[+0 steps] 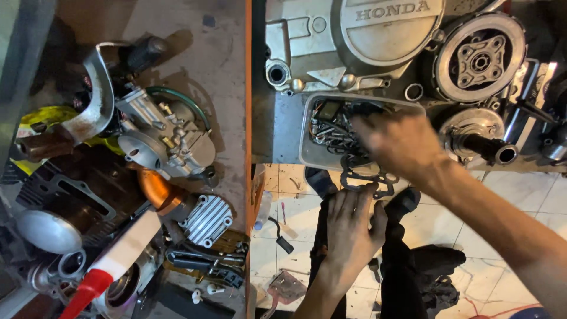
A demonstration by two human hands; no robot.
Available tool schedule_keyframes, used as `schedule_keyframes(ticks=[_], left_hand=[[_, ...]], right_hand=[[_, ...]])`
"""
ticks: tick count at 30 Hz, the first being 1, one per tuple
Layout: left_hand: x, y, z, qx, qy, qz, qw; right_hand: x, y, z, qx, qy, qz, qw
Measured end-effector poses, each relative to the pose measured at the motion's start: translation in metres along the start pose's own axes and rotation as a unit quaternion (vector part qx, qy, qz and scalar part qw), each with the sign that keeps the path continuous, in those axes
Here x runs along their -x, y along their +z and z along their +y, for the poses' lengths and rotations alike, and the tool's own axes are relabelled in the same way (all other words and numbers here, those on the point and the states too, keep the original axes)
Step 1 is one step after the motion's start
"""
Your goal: The person handles a disassembled engine block, rotating it to inspect the internal components and cylinder head. They then move to a nearby shelf to sort through a container of small metal parts, picking up and examining various bolts and screws.
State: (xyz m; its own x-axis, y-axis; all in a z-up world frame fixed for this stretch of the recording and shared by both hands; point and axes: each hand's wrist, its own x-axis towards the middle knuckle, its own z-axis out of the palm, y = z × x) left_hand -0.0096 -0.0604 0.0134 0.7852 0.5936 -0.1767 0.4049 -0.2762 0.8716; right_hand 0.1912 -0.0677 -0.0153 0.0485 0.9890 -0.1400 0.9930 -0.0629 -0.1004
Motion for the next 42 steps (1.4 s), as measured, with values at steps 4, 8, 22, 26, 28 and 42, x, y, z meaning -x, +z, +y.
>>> schedule_keyframes(ticks=[4,8,22,26,28,42], left_hand=[[0.001,0.003,0.004,0.011,0.006,0.027,1.000],[-0.002,0.000,0.000,0.010,-0.007,0.004,1.000],[-0.001,0.003,0.000,0.010,0.004,0.011,1.000],[-0.002,0.004,0.000,0.006,0.005,-0.007,1.000],[0.001,0.006,0.000,0.009,0.007,-0.005,1.000],[0.001,0.001,-0.005,-0.006,0.008,-0.003,1.000]], right_hand=[[-0.029,-0.001,-0.027,-0.029,0.014,-0.337,0.941],[-0.015,0.026,-0.033,-0.022,0.074,-0.201,0.976],[-0.036,0.027,-0.029,-0.381,0.252,-0.256,0.852],[-0.003,0.064,-0.032,-0.355,0.170,-0.207,0.895],[-0.002,0.053,-0.038,-0.296,0.116,-0.204,0.926],[-0.029,0.000,-0.028,-0.172,0.229,-0.295,0.912]])
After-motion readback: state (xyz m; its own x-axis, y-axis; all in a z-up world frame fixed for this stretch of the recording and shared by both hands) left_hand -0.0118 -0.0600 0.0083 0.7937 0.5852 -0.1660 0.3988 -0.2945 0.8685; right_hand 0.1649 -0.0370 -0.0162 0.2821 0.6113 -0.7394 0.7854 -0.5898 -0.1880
